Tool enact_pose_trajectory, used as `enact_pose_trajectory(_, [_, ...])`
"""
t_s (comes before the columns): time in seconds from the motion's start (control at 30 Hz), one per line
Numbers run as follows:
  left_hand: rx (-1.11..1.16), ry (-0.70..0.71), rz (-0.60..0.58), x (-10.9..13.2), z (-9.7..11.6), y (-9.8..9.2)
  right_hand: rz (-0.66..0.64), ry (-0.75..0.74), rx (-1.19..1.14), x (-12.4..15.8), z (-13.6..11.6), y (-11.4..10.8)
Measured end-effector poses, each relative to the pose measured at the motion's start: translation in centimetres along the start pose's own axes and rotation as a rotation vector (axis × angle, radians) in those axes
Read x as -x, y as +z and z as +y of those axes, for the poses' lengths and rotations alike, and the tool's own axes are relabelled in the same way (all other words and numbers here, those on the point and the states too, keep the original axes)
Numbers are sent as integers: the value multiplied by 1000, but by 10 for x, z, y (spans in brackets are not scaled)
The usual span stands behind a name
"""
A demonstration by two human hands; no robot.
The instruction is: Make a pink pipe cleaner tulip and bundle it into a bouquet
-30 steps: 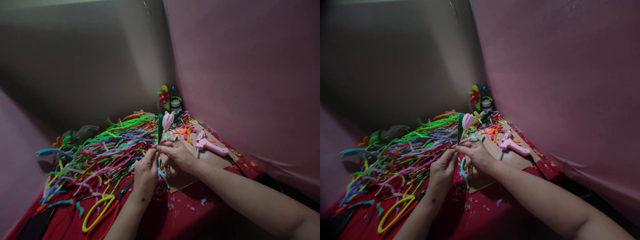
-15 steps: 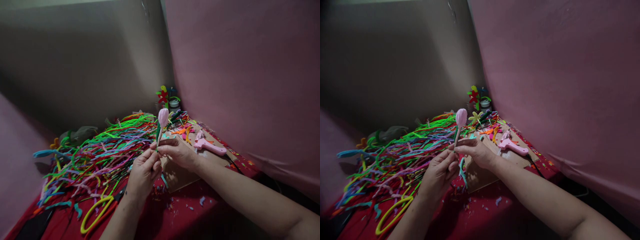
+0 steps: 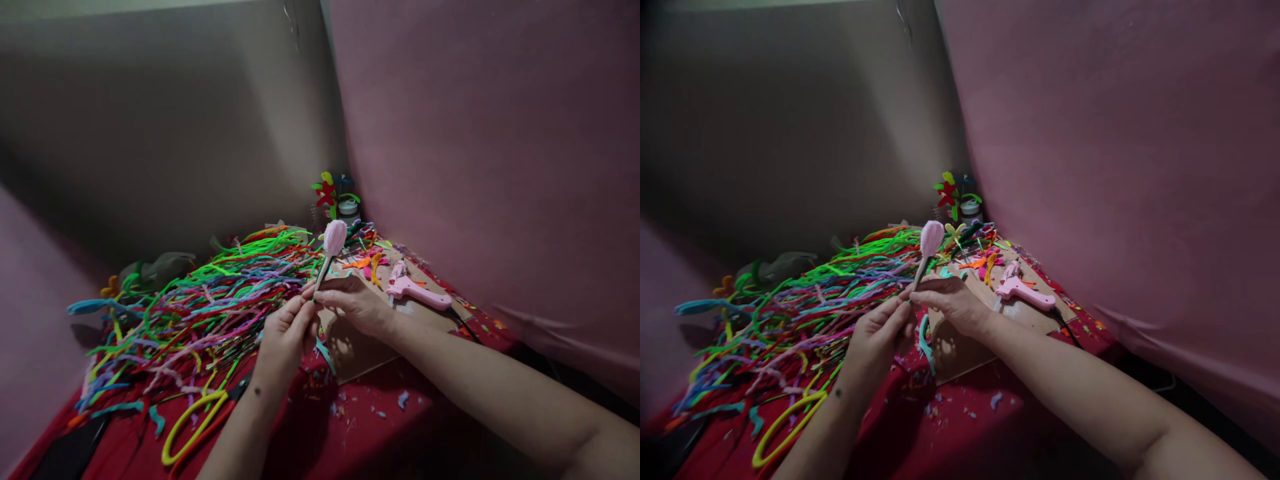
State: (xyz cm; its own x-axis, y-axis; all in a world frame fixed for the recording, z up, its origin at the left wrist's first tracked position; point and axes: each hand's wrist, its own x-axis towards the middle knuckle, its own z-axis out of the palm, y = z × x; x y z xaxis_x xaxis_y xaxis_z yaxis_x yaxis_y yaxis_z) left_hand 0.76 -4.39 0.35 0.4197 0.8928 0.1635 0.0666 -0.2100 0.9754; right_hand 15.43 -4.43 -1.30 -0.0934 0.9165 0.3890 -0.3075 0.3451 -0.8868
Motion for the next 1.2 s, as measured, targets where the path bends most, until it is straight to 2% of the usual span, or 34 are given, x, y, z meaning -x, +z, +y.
enact_pose_trajectory(0.1, [-526,371,228,0,-8,3,42,2,31,1,3,2])
enact_pose_trajectory(0.13, [-632,446,259,0,-11,3,54,2,40,1,3,3])
enact_pose_trajectory(0.2, [-707,477,276,0,-14,2,69,4,56,1,4,4])
enact_pose_trajectory(0.27, [-602,381,252,1,-13,1,69,18,52,1,4,6])
enact_pose_trajectory(0.43, [1,25,118,0,1,1,-25,47,0,0,-3,7])
enact_pose_trajectory(0.7, [400,-191,-27,0,8,4,-2,102,-70,0,-10,5])
enact_pose_trajectory(0.93, [554,-266,-129,0,4,1,-30,186,-263,-1,-5,1])
enact_pose_trajectory(1.03, [595,-278,-160,-1,4,1,-72,198,-268,-2,-3,-1])
enact_pose_trajectory(1.13, [543,-285,-155,0,7,3,-61,152,-208,-3,0,-4])
enact_pose_trajectory(1.2, [419,-237,-103,1,8,5,-33,113,-166,-3,2,-4])
